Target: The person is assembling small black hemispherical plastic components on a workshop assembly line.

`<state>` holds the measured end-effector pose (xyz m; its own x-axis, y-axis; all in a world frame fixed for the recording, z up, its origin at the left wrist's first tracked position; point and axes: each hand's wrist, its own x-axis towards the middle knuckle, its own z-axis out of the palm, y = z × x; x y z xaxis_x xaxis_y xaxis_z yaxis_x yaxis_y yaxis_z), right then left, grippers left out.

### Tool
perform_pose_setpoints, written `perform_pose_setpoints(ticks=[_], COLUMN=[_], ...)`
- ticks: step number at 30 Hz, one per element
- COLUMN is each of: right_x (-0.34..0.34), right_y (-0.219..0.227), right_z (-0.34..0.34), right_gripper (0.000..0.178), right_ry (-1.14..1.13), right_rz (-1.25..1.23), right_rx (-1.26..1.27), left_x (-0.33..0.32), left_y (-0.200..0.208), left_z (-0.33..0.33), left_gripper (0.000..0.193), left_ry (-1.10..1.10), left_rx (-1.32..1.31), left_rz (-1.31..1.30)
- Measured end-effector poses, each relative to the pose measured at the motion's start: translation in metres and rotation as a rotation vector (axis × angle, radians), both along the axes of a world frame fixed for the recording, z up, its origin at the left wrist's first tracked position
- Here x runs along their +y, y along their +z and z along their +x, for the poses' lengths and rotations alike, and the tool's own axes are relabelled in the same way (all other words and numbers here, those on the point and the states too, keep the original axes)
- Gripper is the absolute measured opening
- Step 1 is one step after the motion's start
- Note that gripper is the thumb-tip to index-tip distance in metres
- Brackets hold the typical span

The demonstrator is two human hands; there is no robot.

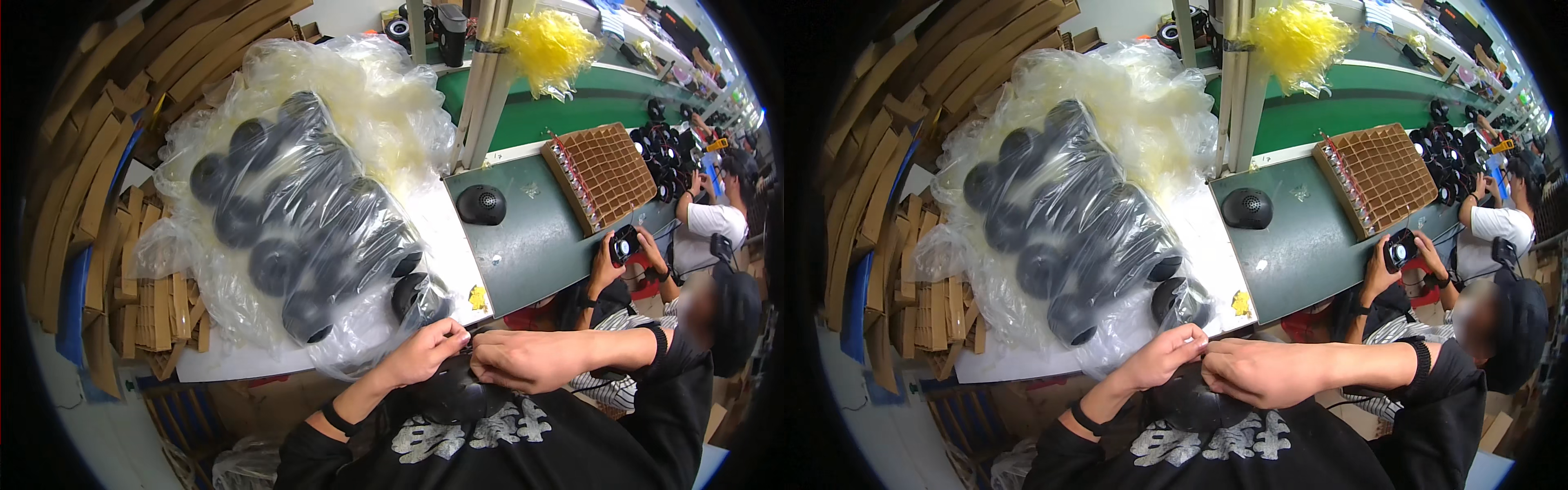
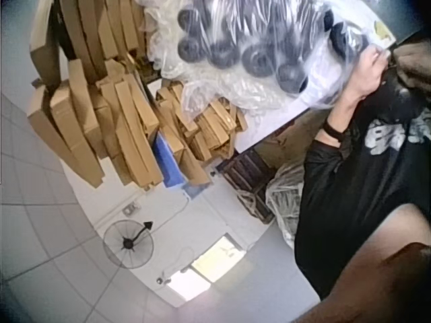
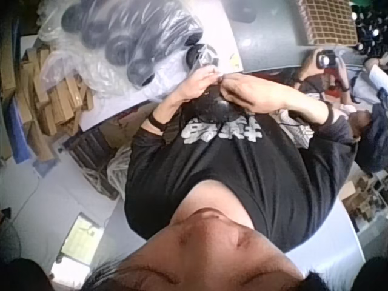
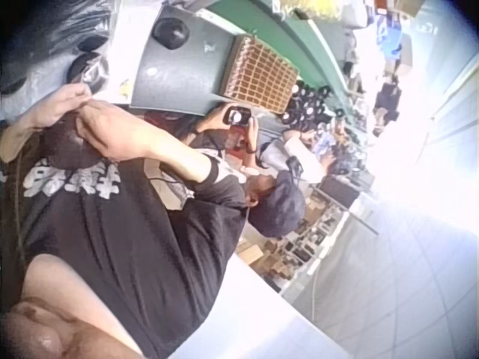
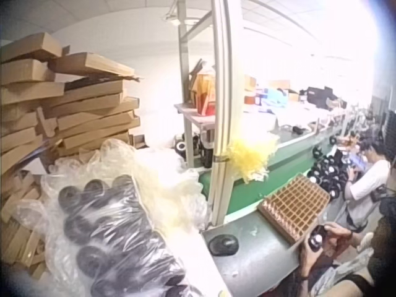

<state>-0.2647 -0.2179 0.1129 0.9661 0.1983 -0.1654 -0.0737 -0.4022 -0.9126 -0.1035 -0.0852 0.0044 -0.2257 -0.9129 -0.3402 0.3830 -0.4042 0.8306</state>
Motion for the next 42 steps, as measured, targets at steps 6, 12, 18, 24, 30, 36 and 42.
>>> perform_pose_setpoints(ticks=[6, 12, 18, 24, 30, 36, 42], right_x=[0.018, 0.01, 0.013, 0.017, -0.001, -0.067, -0.225], right_y=[0.022, 0.009, -0.016, -0.025, -0.019, 0.062, 0.049], right_z=[-0.002, 0.01, 0.008, 0.006, -0.013, -0.034, -0.009], right_gripper=[0.009, 0.024, 0.025, 0.014, 0.016, 0.004, 0.007], right_ry=[-0.135, -0.363, -0.284, -0.252, -0.163, -0.554, -1.45], right_rz=[-0.007, -0.257, -0.095, -0.212, 0.006, 0.699, -0.546], right_rx=[-0.255, -0.217, -0.159, -0.265, -0.233, -0.247, -1.035], left_x=[0.008, 0.009, 0.004, -0.028, -0.054, -0.069, -0.052], left_y=[-0.001, 0.006, 0.004, -0.015, 0.01, 0.057, 0.02], left_z=[0.015, 0.021, 0.026, 0.019, 0.001, -0.015, -0.022], left_gripper=[0.02, 0.023, 0.027, 0.03, 0.028, 0.031, 0.03], left_ry=[0.088, -0.152, -0.107, -0.228, -0.42, -0.325, -0.134], left_rx=[-0.22, -0.078, 0.006, -0.042, -0.277, -0.337, -0.171], left_rz=[-0.155, -0.06, -0.106, -0.165, -0.207, 0.194, -0.038])
